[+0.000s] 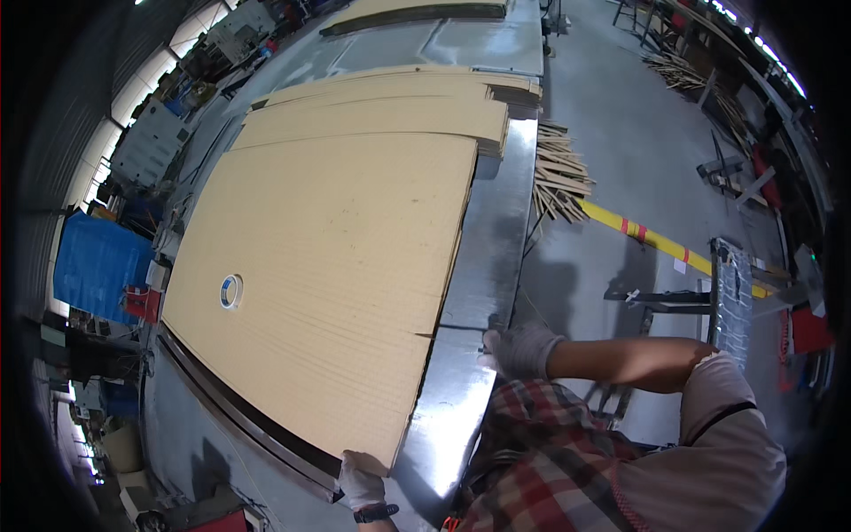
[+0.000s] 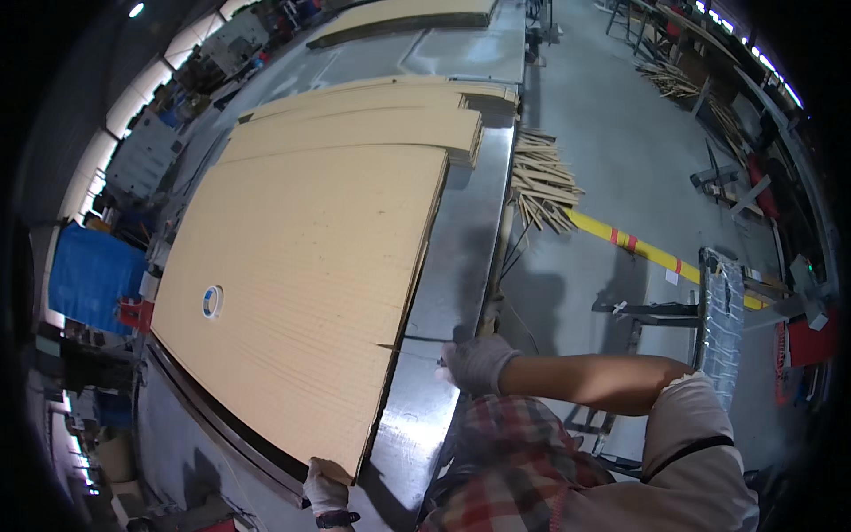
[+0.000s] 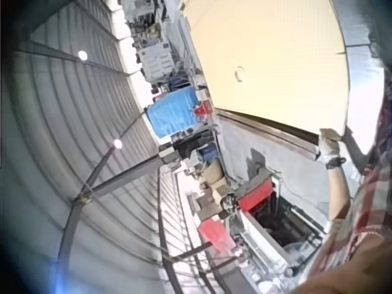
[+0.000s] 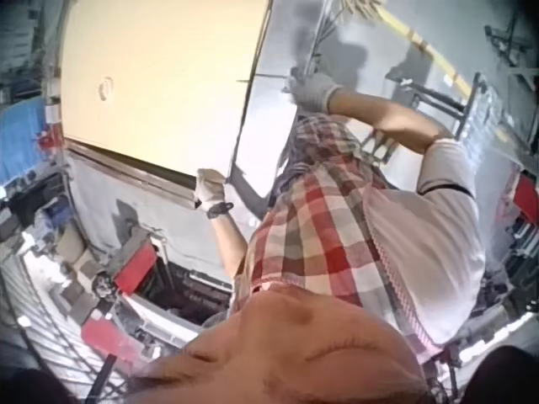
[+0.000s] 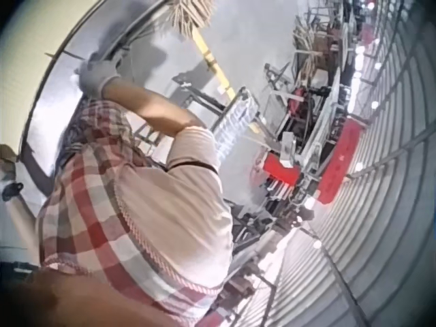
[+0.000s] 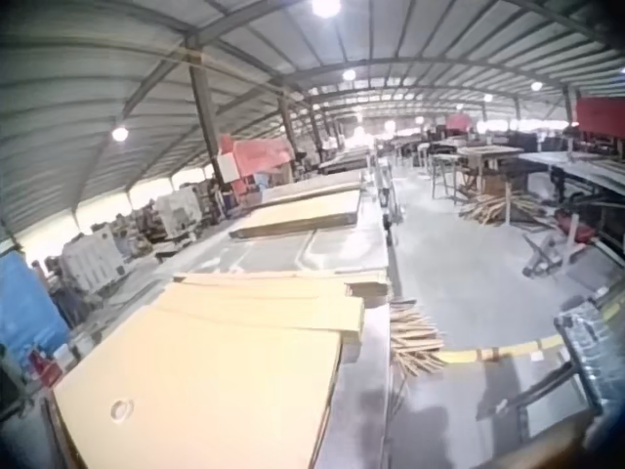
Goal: The person uses a tool on a machine, walks to a table to sort wooden slats, and cuts a cardboard sheet with a knife. They then wrap the slats in the cardboard and place paper labels onto the package by hand.
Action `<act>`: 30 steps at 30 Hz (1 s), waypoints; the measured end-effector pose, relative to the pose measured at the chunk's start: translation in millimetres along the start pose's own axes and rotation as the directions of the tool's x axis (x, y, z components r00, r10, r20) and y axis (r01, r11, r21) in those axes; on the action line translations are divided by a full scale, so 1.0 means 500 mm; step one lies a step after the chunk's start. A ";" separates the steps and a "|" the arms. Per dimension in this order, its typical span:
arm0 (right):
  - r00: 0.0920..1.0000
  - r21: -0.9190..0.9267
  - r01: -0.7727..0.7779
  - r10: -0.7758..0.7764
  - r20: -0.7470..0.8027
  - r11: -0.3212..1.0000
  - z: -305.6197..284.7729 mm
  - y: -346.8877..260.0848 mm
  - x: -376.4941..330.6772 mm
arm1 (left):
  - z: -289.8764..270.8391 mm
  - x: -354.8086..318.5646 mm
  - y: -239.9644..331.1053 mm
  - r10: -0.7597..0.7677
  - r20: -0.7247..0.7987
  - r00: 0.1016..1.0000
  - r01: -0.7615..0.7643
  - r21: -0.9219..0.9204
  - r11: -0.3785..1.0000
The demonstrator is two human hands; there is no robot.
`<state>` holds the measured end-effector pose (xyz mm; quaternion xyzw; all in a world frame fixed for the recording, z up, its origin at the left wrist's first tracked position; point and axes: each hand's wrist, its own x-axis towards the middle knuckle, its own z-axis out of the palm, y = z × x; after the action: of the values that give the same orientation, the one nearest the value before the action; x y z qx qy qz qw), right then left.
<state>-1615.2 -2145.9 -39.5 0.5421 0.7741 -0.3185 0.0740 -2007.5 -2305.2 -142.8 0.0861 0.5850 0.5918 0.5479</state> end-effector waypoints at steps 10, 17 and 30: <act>0.996 0.074 -0.017 0.010 0.089 0.997 0.073 -0.013 0.108 | 0.042 -0.031 0.007 0.093 -0.189 0.977 -0.087 0.042 0.995; 0.995 -0.150 0.072 -0.060 0.081 0.986 0.014 0.044 -0.078 | 0.041 -0.027 -0.023 0.087 -0.191 0.978 -0.065 0.117 0.991; 0.838 0.749 -0.539 -0.335 0.431 -0.385 0.388 -0.377 0.056 | 0.078 -0.035 -0.007 0.031 -0.186 0.982 -0.087 -0.303 0.949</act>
<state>-1838.3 -2274.6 -126.8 0.3222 0.0377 -0.9299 -0.1731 -1970.1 -2295.8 -124.4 -0.0369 0.5288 0.6978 0.4817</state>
